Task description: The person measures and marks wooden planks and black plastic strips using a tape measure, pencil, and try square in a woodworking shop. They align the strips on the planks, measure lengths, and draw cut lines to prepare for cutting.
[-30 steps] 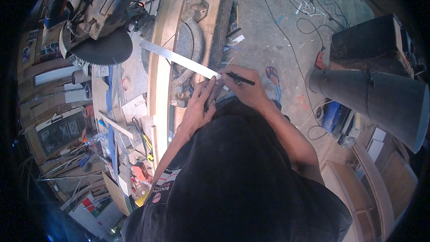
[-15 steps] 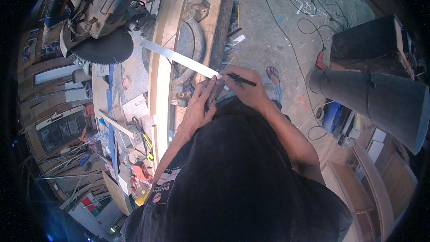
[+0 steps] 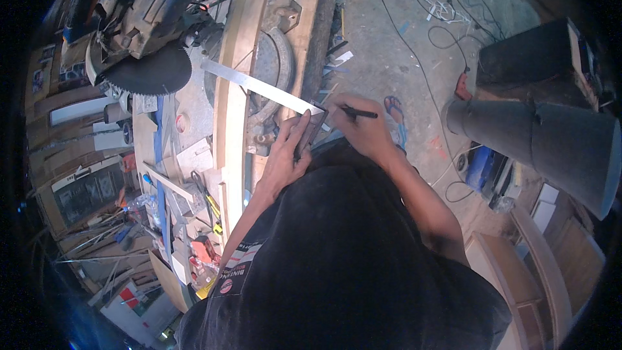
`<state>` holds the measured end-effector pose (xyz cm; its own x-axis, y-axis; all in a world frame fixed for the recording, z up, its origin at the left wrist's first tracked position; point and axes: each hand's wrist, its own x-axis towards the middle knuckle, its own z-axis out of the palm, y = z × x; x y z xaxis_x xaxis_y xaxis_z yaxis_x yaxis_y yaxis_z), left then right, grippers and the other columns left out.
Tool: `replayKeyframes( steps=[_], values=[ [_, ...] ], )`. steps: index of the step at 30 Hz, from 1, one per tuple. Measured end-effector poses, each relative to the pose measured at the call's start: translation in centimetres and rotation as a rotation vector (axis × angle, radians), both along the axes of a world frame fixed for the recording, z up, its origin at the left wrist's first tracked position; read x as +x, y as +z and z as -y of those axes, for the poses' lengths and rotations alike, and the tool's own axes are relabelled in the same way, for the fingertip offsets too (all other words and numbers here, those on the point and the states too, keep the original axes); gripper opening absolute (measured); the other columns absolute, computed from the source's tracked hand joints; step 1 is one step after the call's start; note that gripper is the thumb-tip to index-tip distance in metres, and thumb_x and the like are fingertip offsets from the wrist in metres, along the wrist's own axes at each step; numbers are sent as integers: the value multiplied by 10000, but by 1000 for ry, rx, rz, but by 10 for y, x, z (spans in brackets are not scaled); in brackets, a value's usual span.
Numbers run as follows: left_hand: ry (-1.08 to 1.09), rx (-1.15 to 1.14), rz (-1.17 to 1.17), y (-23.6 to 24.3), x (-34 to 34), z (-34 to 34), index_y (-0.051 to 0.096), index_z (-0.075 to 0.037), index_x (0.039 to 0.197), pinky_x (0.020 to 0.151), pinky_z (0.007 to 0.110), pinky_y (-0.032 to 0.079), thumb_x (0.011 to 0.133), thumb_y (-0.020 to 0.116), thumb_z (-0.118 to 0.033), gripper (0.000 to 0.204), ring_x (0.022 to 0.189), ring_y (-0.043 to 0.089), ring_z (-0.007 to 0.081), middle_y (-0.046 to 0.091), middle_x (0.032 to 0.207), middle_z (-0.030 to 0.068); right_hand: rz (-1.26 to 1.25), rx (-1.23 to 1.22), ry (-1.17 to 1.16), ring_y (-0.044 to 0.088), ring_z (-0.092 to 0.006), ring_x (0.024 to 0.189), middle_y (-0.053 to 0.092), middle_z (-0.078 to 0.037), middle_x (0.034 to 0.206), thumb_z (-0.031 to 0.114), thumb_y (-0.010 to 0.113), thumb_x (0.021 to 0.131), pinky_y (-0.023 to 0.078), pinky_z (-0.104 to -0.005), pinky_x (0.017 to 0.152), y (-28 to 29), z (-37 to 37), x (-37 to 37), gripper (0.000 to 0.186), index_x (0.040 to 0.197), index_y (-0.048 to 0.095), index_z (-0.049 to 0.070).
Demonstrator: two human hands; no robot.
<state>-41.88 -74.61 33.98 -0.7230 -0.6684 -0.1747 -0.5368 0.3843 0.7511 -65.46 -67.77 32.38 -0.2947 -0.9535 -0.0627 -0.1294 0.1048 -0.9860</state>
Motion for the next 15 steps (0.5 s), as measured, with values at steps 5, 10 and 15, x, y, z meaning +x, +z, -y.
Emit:
replayKeyframes(
  steps=[5, 10, 15],
  values=[
    [-17, -77, -17, -3, 0, 1, 458, -139, 1640, 963, 504, 582, 853, 649, 5, 823, 1158, 655, 503, 530, 1450, 248, -198, -88, -160, 617, -338, 877, 611, -177, 904, 112, 633, 1051, 486, -412, 807, -4, -1, 12, 161, 992, 673, -33],
    [-24, -130, -45, -5, 2, 1, 458, -142, 1638, 928, 517, 596, 852, 663, -6, 824, 1105, 676, 510, 537, 1438, 247, -353, -85, -201, 639, -329, 846, 621, -178, 888, 155, 656, 1060, 493, -404, 792, -2, -3, 26, 174, 1051, 654, -19],
    [-21, -89, -44, -6, 2, 2, 458, -152, 1641, 951, 520, 588, 853, 660, -7, 826, 1147, 661, 507, 535, 1443, 239, -116, 209, -42, 640, -286, 706, 658, -152, 791, 264, 827, 949, 498, -404, 683, -3, 4, 37, 354, 1052, 641, -19]
  ],
)
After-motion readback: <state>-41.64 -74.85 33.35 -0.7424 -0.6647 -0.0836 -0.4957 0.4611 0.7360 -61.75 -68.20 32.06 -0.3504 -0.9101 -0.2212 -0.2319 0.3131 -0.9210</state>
